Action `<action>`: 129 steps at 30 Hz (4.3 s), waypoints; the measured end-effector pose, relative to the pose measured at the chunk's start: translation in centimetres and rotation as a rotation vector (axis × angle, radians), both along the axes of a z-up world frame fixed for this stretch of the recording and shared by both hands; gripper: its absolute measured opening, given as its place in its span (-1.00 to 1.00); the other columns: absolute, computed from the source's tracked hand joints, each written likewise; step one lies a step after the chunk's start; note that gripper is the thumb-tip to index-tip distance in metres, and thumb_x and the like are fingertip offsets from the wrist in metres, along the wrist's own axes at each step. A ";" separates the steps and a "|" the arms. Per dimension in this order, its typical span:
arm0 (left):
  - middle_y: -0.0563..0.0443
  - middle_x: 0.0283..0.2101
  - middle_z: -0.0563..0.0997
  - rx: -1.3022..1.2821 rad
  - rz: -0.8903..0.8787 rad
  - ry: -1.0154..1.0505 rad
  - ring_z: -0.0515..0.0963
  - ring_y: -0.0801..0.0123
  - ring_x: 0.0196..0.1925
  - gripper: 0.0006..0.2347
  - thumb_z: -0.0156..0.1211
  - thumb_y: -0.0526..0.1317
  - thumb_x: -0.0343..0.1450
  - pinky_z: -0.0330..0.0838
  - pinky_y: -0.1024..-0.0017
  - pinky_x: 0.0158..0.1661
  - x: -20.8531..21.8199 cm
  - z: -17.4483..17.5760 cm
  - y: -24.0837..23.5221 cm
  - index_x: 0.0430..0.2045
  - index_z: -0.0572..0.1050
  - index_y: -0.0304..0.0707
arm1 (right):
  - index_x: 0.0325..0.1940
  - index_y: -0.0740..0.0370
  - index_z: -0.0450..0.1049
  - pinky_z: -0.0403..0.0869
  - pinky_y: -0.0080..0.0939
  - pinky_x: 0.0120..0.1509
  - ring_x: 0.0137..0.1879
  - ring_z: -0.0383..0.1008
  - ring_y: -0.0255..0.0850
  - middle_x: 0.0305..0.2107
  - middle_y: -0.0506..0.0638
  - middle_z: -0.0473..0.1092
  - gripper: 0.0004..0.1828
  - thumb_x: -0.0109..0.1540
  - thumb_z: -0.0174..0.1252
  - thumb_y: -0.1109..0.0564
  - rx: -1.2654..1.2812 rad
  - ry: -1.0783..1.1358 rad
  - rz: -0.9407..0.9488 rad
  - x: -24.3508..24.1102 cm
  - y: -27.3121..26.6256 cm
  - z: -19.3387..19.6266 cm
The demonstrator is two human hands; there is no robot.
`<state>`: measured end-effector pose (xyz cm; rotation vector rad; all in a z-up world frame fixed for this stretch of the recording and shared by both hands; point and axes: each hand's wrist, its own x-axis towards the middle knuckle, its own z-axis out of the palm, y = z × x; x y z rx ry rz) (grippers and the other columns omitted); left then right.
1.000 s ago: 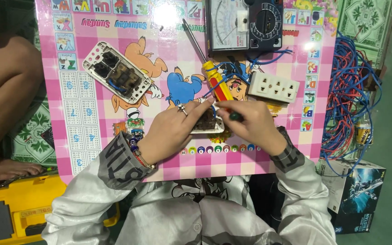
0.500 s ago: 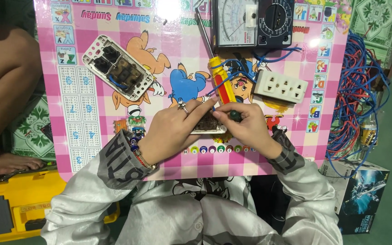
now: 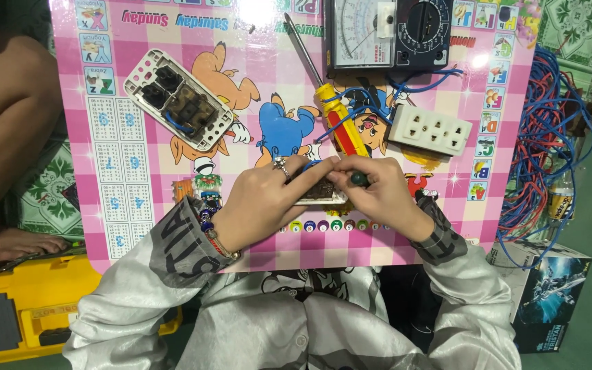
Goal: The person uses a screwdriver to tighten screws on a white electrical socket component. They manipulate wires and adjust the internal parts of the socket while working on a colorful mat.
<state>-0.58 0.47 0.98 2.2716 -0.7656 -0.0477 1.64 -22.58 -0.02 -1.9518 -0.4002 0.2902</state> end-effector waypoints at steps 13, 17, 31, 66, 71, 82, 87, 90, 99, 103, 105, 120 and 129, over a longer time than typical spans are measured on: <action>-0.14 -0.14 0.56 0.010 0.028 -0.179 0.67 -0.05 -0.19 -0.56 0.08 -0.30 0.47 0.59 0.16 -0.24 -0.2 -3.4 -0.8 0.30 0.29 -0.06 | -0.31 0.35 0.59 0.33 -0.29 -0.47 -0.68 0.29 -0.24 -0.83 0.05 0.35 -0.97 0.21 0.26 0.36 0.001 0.004 0.029 0.2 -0.1 0.4; -0.09 -0.17 0.58 -0.012 0.081 -0.421 0.68 0.01 -0.14 -0.61 0.18 -0.25 0.46 0.61 0.09 -0.14 0.2 -3.5 -1.3 0.21 0.34 0.03 | -0.30 0.37 0.62 0.34 -0.24 -0.52 -0.71 0.30 -0.20 -0.83 0.08 0.36 -0.95 0.22 0.26 0.31 0.043 -0.044 0.127 1.0 -0.9 1.4; 0.09 -0.08 0.61 -0.243 0.230 -0.844 0.73 0.09 -0.15 -0.62 0.25 -0.02 0.42 0.67 -0.01 -0.12 -1.4 -1.8 -2.3 0.09 0.29 0.43 | -0.30 0.41 0.64 0.37 -0.21 -0.56 -0.70 0.29 -0.17 -0.76 0.01 0.31 -0.87 0.25 0.25 0.26 0.388 -0.466 0.381 0.3 -1.1 2.5; 0.04 -0.15 0.63 0.036 0.161 -0.729 0.65 0.18 -0.13 -0.70 0.27 -0.15 0.45 0.62 0.09 -0.05 -0.4 -5.2 -0.5 0.03 0.37 0.08 | -0.22 0.29 0.65 0.39 -0.22 -0.47 -0.59 0.48 -0.12 -0.65 0.06 0.51 -0.84 0.30 0.22 0.16 0.061 -0.350 0.178 1.2 -0.4 -0.9; 0.08 -0.13 0.60 0.043 0.119 -0.637 0.64 0.22 -0.11 -0.68 0.23 -0.11 0.47 0.59 0.12 -0.01 -1.3 -4.3 0.7 0.10 0.34 0.16 | -0.24 0.31 0.63 0.41 -0.22 -0.47 -0.58 0.48 -0.12 -0.67 0.07 0.50 -0.81 0.31 0.20 0.14 -0.022 -0.375 0.254 0.7 0.2 0.5; 0.17 -0.36 0.62 -0.218 0.068 -0.286 0.64 0.27 -0.21 -0.88 0.24 -0.12 0.45 0.57 0.25 -0.03 -0.9 -3.9 3.1 -0.23 0.59 -0.07 | -0.22 0.26 0.64 0.39 -0.23 -0.47 -0.59 0.42 -0.14 -0.68 0.00 0.44 -0.88 0.29 0.21 0.19 -0.075 -0.427 0.343 0.0 0.1 -0.7; 0.15 -0.38 0.57 -0.226 0.064 -0.303 0.60 0.22 -0.22 -0.91 0.18 -0.16 0.48 0.58 0.23 -0.03 -1.1 -5.7 3.4 -0.31 0.59 -0.08 | -0.22 0.26 0.63 0.37 -0.23 -0.47 -0.58 0.41 -0.15 -0.67 -0.01 0.40 -0.89 0.27 0.23 0.20 -0.089 -0.439 0.400 0.0 -0.6 -1.4; 0.12 -0.41 0.55 -0.254 0.054 -0.294 0.60 0.21 -0.26 -0.90 0.20 -0.17 0.47 0.58 0.21 -0.04 -1.2 -5.7 3.4 -0.36 0.58 -0.15 | -0.20 0.25 0.62 0.37 -0.22 -0.45 -0.56 0.41 -0.14 -0.66 -0.02 0.38 -0.88 0.31 0.19 0.18 -0.102 -0.425 0.415 0.0 -0.5 -1.6; 0.10 -0.44 0.53 -0.289 0.032 -0.333 0.56 0.21 -0.33 -0.93 0.27 -0.23 0.44 0.59 0.21 -0.06 -1.0 -5.5 3.6 -0.43 0.60 -0.17 | -0.25 0.23 0.61 0.34 -0.24 -0.46 -0.59 0.32 -0.19 -0.69 -0.07 0.33 -0.94 0.29 0.24 0.22 -0.228 -0.590 0.411 -0.4 -0.5 -2.0; 0.09 -0.46 0.52 -0.312 0.020 -0.351 0.54 0.21 -0.37 -0.93 0.30 -0.26 0.42 0.60 0.22 -0.08 -0.5 -4.3 3.5 -0.47 0.61 -0.20 | -0.21 0.20 0.60 0.36 -0.25 -0.44 -0.56 0.34 -0.21 -0.66 -0.08 0.34 -0.92 0.32 0.22 0.17 -0.252 -0.618 0.404 -0.3 -0.5 -1.7; 0.08 -0.47 0.50 -0.318 0.010 -0.358 0.53 0.21 -0.40 -0.91 0.26 -0.24 0.43 0.59 0.23 -0.10 -0.1 -3.4 3.4 -0.45 0.61 -0.20 | -0.17 0.16 0.59 0.38 -0.26 -0.43 -0.55 0.35 -0.23 -0.64 -0.11 0.33 -0.89 0.35 0.19 0.12 -0.256 -0.621 0.390 -0.5 -0.6 -1.9; 0.02 -0.49 0.49 -0.280 -0.007 -0.476 0.46 0.24 -0.48 -0.94 0.30 -0.33 0.40 0.58 0.29 -0.16 -0.1 -2.0 2.6 -0.50 0.62 -0.23 | -0.08 0.22 0.64 0.49 -0.21 -0.41 -0.56 0.49 -0.16 -0.63 -0.04 0.49 -0.78 0.34 0.13 0.10 -0.034 -0.325 0.177 0.3 -1.3 1.4; 0.02 -0.43 0.58 -0.588 -0.010 0.104 0.55 0.19 -0.31 -0.77 0.48 -0.35 0.20 0.55 0.25 -0.14 -0.1 -3.1 2.3 -0.30 0.66 -0.24 | -0.21 0.27 0.62 0.54 -0.13 -0.36 -0.48 0.57 -0.03 -0.57 0.08 0.52 -0.92 0.29 0.23 0.25 -0.007 -0.303 0.260 0.0 0.7 0.6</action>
